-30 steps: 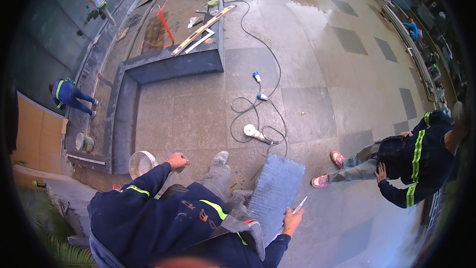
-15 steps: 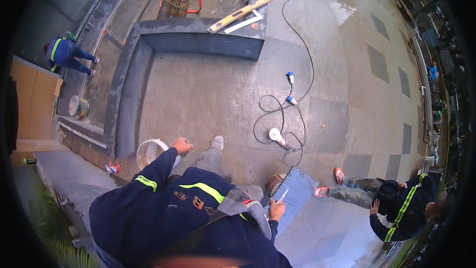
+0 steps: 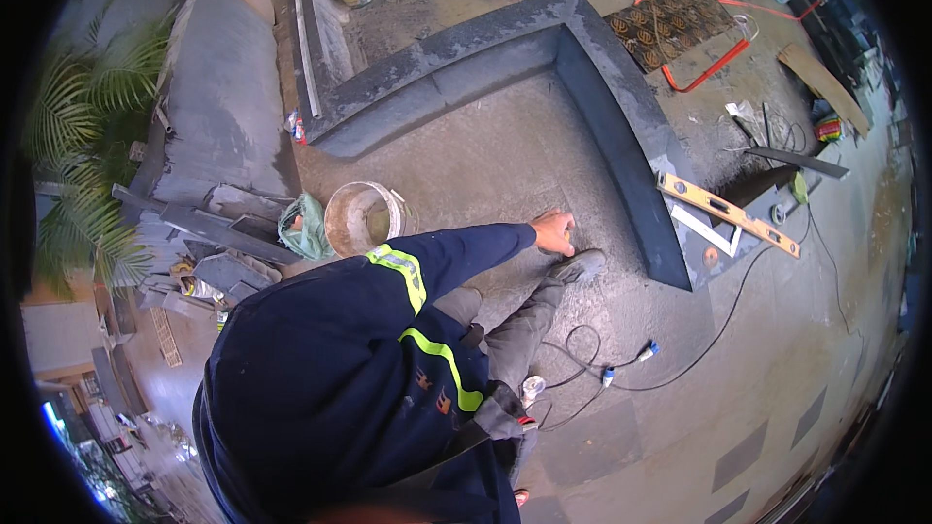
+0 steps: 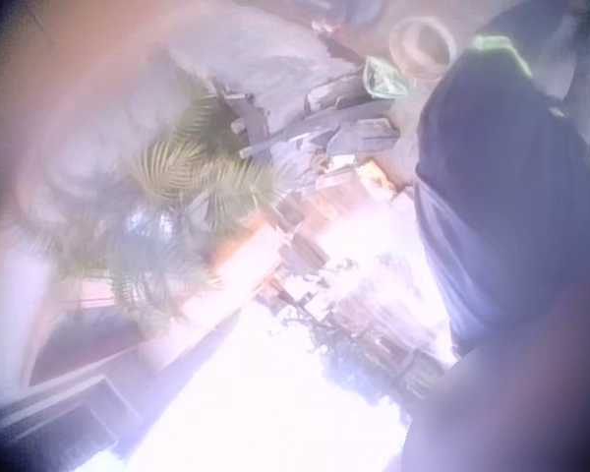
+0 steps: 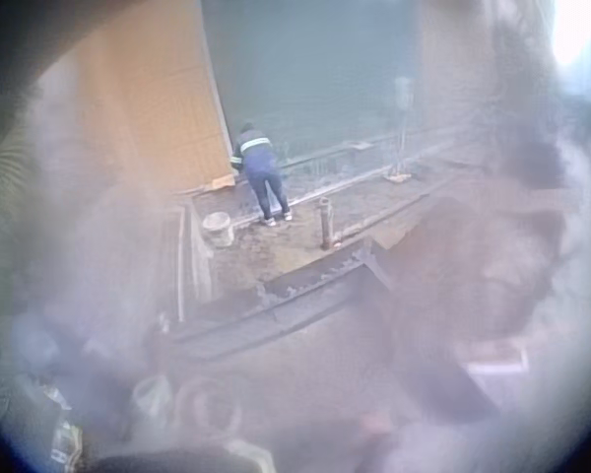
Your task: The person measures and marks a large rectangular tile using a tape measure and a pencil. They repeatedly reposition the tape measure, mark lines on the tile surface, and adjust the tile's position on a bucket to access different edges.
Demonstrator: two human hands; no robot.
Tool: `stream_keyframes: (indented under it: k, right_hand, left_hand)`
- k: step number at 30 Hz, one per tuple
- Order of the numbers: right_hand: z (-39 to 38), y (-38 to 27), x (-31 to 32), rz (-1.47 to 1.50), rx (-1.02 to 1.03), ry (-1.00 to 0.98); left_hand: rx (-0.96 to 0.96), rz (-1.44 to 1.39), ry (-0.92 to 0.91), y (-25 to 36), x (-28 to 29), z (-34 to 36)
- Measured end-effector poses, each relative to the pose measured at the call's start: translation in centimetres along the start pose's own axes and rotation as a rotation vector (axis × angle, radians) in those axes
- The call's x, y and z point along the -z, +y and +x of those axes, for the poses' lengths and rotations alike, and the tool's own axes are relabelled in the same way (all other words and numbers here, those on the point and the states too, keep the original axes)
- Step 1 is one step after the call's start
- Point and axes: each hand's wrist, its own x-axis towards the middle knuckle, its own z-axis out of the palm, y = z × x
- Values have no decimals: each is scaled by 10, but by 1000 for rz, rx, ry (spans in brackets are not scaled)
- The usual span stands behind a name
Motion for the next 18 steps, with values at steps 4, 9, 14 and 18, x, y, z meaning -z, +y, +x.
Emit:
stream_keyframes:
  k: [4, 9, 14, 18]
  right_hand:
    - [103, -56, 18, 200, -79, 6]
    - [246, -131, 78, 479, -157, 43]
    - [338, -230, 153, 307, -120, 122]
    - [364, -286, 198, 223, -273, 9]
  left_hand:
    - [91, -174, 83, 32, -19, 118]
    - [47, 45, 300, 73, -24, 321]
    - [-32, 205, 306, 93, -39, 479]
    - [-87, 300, 226, 83, -64, 551]
